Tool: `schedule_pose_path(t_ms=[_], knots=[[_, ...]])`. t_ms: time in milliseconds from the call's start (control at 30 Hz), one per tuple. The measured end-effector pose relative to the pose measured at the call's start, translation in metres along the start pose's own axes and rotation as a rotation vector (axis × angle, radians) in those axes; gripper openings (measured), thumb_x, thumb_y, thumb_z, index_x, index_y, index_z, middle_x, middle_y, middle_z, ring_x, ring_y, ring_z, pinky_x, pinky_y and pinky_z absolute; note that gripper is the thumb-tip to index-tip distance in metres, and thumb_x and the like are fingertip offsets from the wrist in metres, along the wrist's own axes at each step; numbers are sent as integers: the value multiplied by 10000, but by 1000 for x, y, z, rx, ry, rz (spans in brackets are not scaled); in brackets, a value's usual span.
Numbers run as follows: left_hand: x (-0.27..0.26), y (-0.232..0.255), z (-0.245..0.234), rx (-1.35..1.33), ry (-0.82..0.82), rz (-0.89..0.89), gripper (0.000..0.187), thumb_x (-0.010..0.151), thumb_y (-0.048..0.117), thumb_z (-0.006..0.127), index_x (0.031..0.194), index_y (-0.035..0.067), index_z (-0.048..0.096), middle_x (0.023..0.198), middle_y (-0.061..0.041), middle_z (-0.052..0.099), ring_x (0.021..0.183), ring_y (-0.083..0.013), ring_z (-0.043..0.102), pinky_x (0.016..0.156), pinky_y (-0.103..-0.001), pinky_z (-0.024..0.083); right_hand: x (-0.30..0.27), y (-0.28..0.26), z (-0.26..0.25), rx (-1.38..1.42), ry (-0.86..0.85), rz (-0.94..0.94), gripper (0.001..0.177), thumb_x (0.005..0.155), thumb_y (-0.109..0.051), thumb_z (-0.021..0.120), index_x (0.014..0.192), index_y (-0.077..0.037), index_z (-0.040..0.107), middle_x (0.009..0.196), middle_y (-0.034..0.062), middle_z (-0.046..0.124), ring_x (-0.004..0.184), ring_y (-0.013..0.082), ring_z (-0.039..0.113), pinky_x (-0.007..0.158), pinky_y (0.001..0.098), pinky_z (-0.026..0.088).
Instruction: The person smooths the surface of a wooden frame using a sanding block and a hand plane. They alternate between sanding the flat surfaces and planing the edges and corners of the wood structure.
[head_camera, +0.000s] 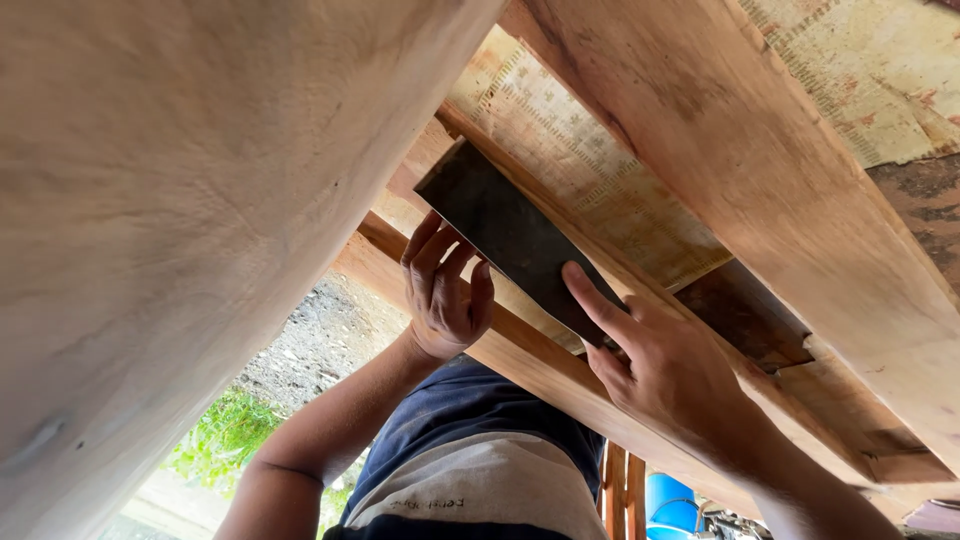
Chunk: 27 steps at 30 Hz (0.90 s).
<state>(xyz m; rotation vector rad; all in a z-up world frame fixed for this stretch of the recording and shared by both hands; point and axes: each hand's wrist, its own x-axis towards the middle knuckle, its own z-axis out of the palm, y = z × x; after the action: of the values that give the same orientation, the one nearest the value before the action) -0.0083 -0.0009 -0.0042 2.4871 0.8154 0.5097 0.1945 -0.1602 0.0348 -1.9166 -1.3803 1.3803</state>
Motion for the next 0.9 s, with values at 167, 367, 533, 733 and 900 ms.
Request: schedule_pose_path(t_ms=[167, 367, 533, 733, 900], knots=[[1, -2, 0, -36, 10, 16, 190, 1017, 74, 592, 1176, -31, 586, 1204, -233, 597, 1194, -455, 596, 1080, -526, 524, 2, 1, -2, 72, -48, 22, 765, 911, -208, 684, 1609, -254, 374, 716, 54, 494, 585, 252, 493, 552, 428, 450], [0, -2, 1, -17, 0, 2, 193, 1026, 95, 586, 1183, -17, 594, 1212, -204, 587, 1217, -438, 586, 1084, -514, 527, 5, -5, -14, 7, -110, 97, 783, 882, -235, 682, 1603, -311, 386, 764, 48, 534, 628, 289, 565, 525, 481, 515], [4, 0, -1, -4, 0, 31, 177, 1025, 91, 558, 1144, -34, 600, 1171, -220, 589, 1157, -403, 601, 1065, -522, 538, 4, -2, -9, -1, -65, 50, 752, 887, -214, 672, 1590, -284, 415, 726, 59, 502, 566, 286, 521, 497, 469, 475], [3, -1, 0, 0, 1, 22, 184, 1016, 87, 575, 1146, -41, 597, 1186, -226, 587, 1181, -439, 594, 1060, -515, 539, 5, -2, -1, 16, -18, 21, 742, 902, -203, 665, 1595, -274, 407, 720, 62, 492, 522, 277, 477, 502, 450, 445], [1, 1, 2, 14, 6, 20, 180, 1022, 94, 575, 1146, -32, 609, 1191, -228, 604, 1208, -446, 579, 1062, -493, 530, 6, -1, 6, 45, -28, 38, 752, 892, -218, 676, 1592, -273, 407, 763, 76, 543, 558, 316, 539, 526, 477, 477]])
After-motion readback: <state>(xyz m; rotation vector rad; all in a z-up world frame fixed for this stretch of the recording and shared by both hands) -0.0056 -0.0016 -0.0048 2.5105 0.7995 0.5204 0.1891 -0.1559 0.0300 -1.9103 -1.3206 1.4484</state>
